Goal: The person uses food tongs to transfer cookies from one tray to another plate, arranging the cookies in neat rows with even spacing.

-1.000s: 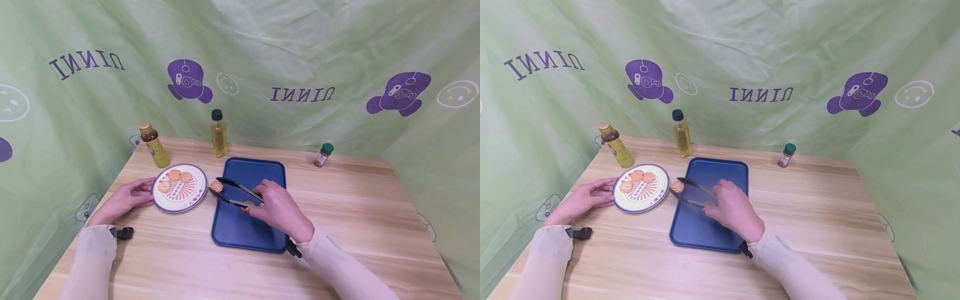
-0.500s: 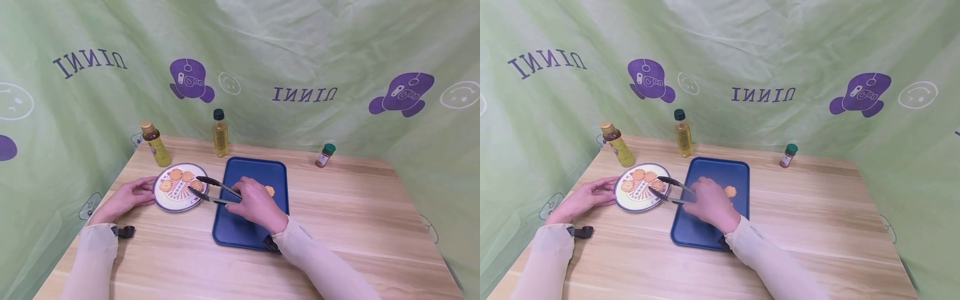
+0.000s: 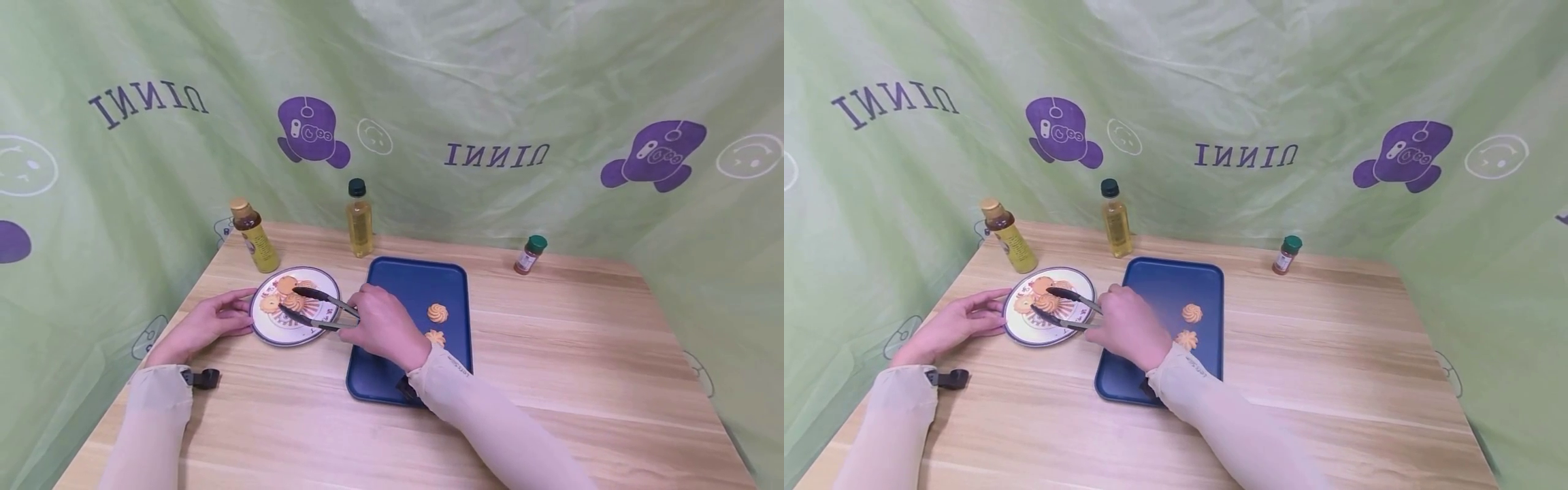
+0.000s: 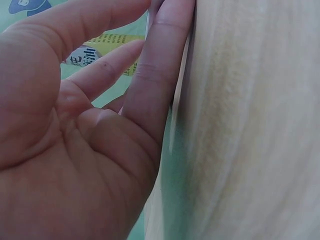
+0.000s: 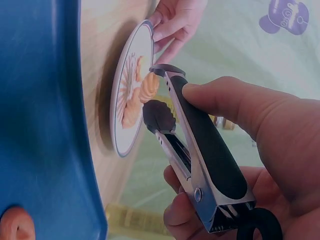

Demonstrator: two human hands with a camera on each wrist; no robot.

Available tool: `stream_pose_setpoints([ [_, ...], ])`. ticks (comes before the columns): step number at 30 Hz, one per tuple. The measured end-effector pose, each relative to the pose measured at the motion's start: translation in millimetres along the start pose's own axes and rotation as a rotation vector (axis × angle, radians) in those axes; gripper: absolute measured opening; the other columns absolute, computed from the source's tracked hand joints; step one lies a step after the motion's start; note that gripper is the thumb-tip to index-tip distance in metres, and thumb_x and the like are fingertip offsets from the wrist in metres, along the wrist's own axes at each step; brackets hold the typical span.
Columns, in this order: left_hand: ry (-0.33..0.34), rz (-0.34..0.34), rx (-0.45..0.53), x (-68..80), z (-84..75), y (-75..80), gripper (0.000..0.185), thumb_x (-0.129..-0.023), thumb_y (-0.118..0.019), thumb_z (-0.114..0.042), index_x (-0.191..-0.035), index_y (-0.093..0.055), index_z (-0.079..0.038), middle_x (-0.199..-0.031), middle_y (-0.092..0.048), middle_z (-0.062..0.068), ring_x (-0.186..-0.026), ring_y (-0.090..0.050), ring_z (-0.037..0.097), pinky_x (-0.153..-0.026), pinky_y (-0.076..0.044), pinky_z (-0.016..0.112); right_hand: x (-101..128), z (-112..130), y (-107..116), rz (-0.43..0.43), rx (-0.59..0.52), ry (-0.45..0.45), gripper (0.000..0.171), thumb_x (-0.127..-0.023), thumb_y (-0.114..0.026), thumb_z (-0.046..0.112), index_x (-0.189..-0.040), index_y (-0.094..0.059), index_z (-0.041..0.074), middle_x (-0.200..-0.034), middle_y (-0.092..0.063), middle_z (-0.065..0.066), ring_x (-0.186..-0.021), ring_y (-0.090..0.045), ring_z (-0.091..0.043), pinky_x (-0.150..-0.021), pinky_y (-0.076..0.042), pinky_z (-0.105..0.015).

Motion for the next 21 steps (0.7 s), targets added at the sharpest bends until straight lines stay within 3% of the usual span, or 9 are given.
stream_pose_setpoints([
  [12, -0.003, -0.008, -0.002, 1.1, 0.5, -1.2, 0.075, -0.109, -0.074, -0.016, -0.173, -0.037, -0.001, -0.148, -0.066, 0.030, -0.112, -0.074, -0.001, -0.098, -0.063, 0.016, -4, 6, -10, 0.001, 0.049, 0.013, 0.028, -0.087, -0.091, 0.029, -0.099, -0.082, 0.006, -0.087, -0.062, -0.001, -0.079, -0.054, -0.020, -0.066, -0.045, -0.032],
  [21, -0.011, -0.007, 0.006, 2.0, -1.6, -0.8, 0.075, -0.109, -0.073, -0.011, -0.172, -0.035, 0.003, -0.146, -0.064, 0.034, -0.110, -0.074, -0.003, -0.098, -0.065, 0.020, -7, 6, -16, 0.021, 0.068, -0.002, 0.032, -0.088, -0.092, 0.030, -0.106, -0.084, 0.005, -0.090, -0.064, -0.001, -0.083, -0.056, -0.019, -0.067, -0.045, -0.032],
])
Point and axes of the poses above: each hand's wrist, its own x-axis away from the middle knuckle, its own y-axis out of the back of the hand, z = x × y, the point moved 8 cm from there along -x, towards the middle knuckle
